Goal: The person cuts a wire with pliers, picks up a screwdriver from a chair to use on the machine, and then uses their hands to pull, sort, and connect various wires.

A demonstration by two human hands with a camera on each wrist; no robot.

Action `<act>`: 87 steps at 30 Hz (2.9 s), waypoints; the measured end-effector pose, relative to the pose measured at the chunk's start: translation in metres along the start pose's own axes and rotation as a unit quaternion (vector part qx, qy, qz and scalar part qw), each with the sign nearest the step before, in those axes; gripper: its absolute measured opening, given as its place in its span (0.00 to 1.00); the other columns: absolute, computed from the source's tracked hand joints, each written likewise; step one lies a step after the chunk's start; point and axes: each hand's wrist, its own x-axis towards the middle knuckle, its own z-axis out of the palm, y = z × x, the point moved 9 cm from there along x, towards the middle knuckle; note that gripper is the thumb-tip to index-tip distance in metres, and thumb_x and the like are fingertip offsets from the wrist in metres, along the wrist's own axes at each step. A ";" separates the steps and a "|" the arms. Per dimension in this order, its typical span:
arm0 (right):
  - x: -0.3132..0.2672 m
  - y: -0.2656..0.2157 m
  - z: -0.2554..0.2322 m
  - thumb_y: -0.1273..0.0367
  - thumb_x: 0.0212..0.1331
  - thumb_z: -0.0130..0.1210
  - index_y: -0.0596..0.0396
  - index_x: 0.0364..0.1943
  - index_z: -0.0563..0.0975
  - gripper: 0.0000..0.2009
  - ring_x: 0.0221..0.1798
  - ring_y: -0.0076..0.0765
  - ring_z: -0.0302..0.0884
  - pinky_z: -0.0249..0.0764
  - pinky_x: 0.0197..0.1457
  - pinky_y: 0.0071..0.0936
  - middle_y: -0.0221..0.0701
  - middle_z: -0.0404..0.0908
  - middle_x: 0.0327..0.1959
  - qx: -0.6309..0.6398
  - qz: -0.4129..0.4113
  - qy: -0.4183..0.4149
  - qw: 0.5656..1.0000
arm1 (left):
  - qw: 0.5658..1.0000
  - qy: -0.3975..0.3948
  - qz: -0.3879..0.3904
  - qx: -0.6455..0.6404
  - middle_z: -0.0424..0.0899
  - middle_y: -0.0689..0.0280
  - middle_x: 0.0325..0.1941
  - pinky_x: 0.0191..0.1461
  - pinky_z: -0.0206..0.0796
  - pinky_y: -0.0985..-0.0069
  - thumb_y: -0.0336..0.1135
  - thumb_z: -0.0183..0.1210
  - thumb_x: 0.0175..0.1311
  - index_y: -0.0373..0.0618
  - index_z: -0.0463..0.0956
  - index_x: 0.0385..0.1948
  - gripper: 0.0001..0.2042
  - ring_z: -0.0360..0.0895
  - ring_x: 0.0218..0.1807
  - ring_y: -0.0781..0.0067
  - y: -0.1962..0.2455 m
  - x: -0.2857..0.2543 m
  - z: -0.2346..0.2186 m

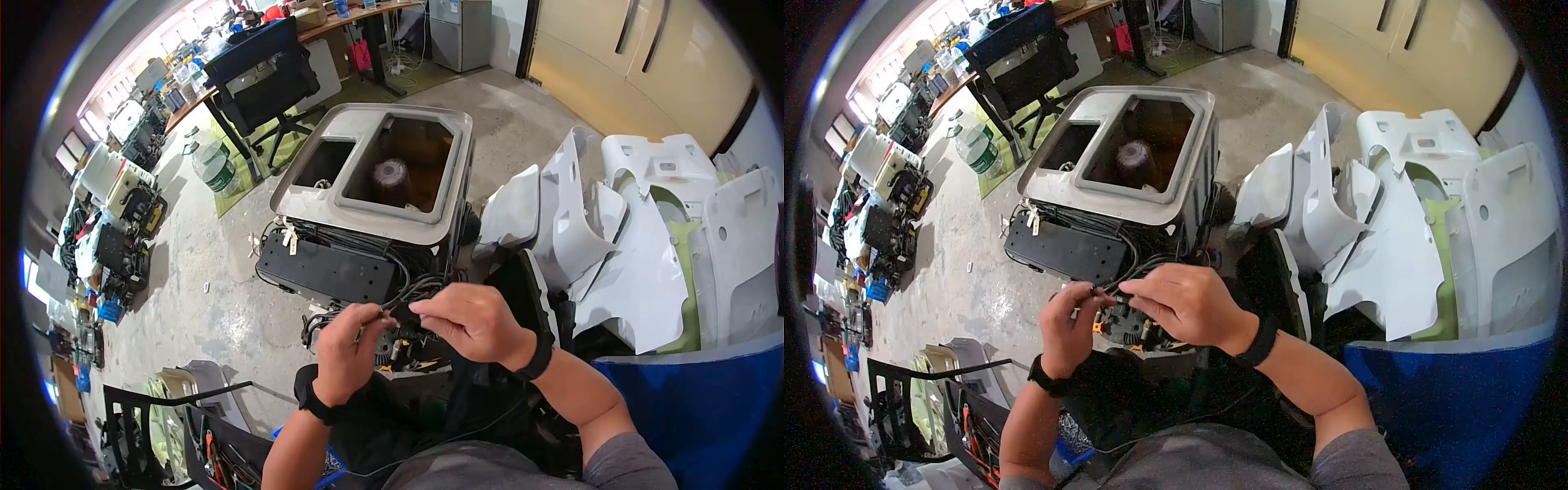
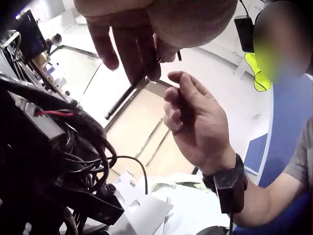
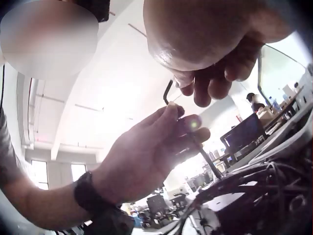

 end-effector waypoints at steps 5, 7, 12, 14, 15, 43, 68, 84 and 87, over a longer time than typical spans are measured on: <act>-0.064 0.032 0.031 0.68 0.56 0.61 0.55 0.32 0.82 0.06 0.30 0.43 0.80 0.75 0.33 0.35 0.35 0.81 0.27 0.013 0.094 -0.085 0.992 | 0.993 -0.097 -0.055 0.036 0.75 0.56 0.29 0.34 0.67 0.67 0.25 0.57 0.63 0.39 0.76 0.41 0.07 0.76 0.30 0.55 -0.011 -0.036 0.030; -0.087 0.041 0.048 0.66 0.57 0.60 0.54 0.32 0.82 0.06 0.31 0.43 0.80 0.76 0.34 0.36 0.35 0.82 0.28 0.008 0.124 -0.158 0.980 | 0.993 -0.081 -0.060 0.068 0.76 0.55 0.29 0.34 0.67 0.66 0.25 0.57 0.63 0.40 0.76 0.42 0.07 0.75 0.31 0.52 -0.022 -0.045 0.039; -0.105 0.050 0.052 0.66 0.58 0.58 0.53 0.33 0.82 0.07 0.33 0.45 0.81 0.76 0.36 0.37 0.36 0.83 0.30 0.031 0.155 -0.148 0.976 | 0.979 -0.108 -0.070 0.158 0.78 0.55 0.32 0.35 0.68 0.64 0.27 0.56 0.64 0.42 0.77 0.43 0.08 0.76 0.33 0.50 -0.045 -0.059 0.049; -0.104 0.055 0.052 0.67 0.58 0.60 0.54 0.34 0.83 0.06 0.34 0.44 0.81 0.77 0.38 0.34 0.35 0.84 0.31 0.021 0.180 -0.145 0.973 | 0.973 -0.120 -0.077 0.180 0.78 0.55 0.33 0.35 0.68 0.63 0.28 0.56 0.65 0.42 0.77 0.44 0.08 0.77 0.34 0.49 -0.046 -0.056 0.049; -0.103 0.057 0.052 0.67 0.58 0.60 0.54 0.34 0.83 0.06 0.34 0.44 0.81 0.77 0.38 0.34 0.35 0.84 0.31 0.022 0.183 -0.140 0.973 | 0.972 -0.117 -0.085 0.185 0.79 0.55 0.33 0.35 0.68 0.63 0.28 0.55 0.65 0.42 0.76 0.44 0.08 0.77 0.34 0.49 -0.045 -0.052 0.048; -0.045 0.091 0.054 0.66 0.64 0.53 0.48 0.48 0.83 0.12 0.25 0.43 0.79 0.74 0.33 0.34 0.39 0.79 0.20 -0.012 0.223 -0.143 0.964 | 0.979 0.048 -0.067 0.184 0.77 0.56 0.30 0.36 0.66 0.66 0.26 0.54 0.66 0.39 0.75 0.38 0.04 0.76 0.32 0.53 -0.065 -0.053 0.026; -0.051 0.096 0.056 0.64 0.63 0.53 0.44 0.47 0.83 0.12 0.39 0.51 0.81 0.77 0.41 0.40 0.42 0.83 0.37 0.006 0.257 -0.159 0.953 | 0.968 0.083 -0.057 0.228 0.79 0.55 0.31 0.34 0.68 0.63 0.25 0.58 0.62 0.40 0.76 0.34 0.02 0.78 0.33 0.48 -0.070 -0.044 0.034; -0.050 0.096 0.056 0.64 0.63 0.53 0.46 0.47 0.83 0.12 0.40 0.50 0.81 0.78 0.43 0.39 0.41 0.83 0.38 0.014 0.265 -0.160 0.951 | 0.964 0.057 -0.040 0.256 0.80 0.56 0.28 0.32 0.69 0.63 0.26 0.58 0.61 0.41 0.74 0.32 0.02 0.78 0.31 0.49 -0.063 -0.036 0.034; -0.051 0.096 0.057 0.64 0.63 0.53 0.46 0.46 0.83 0.12 0.39 0.51 0.81 0.77 0.42 0.40 0.41 0.83 0.37 0.003 0.255 -0.154 0.954 | 0.959 0.045 -0.050 0.276 0.80 0.57 0.29 0.31 0.69 0.62 0.27 0.58 0.61 0.42 0.74 0.32 0.02 0.78 0.31 0.50 -0.062 -0.035 0.035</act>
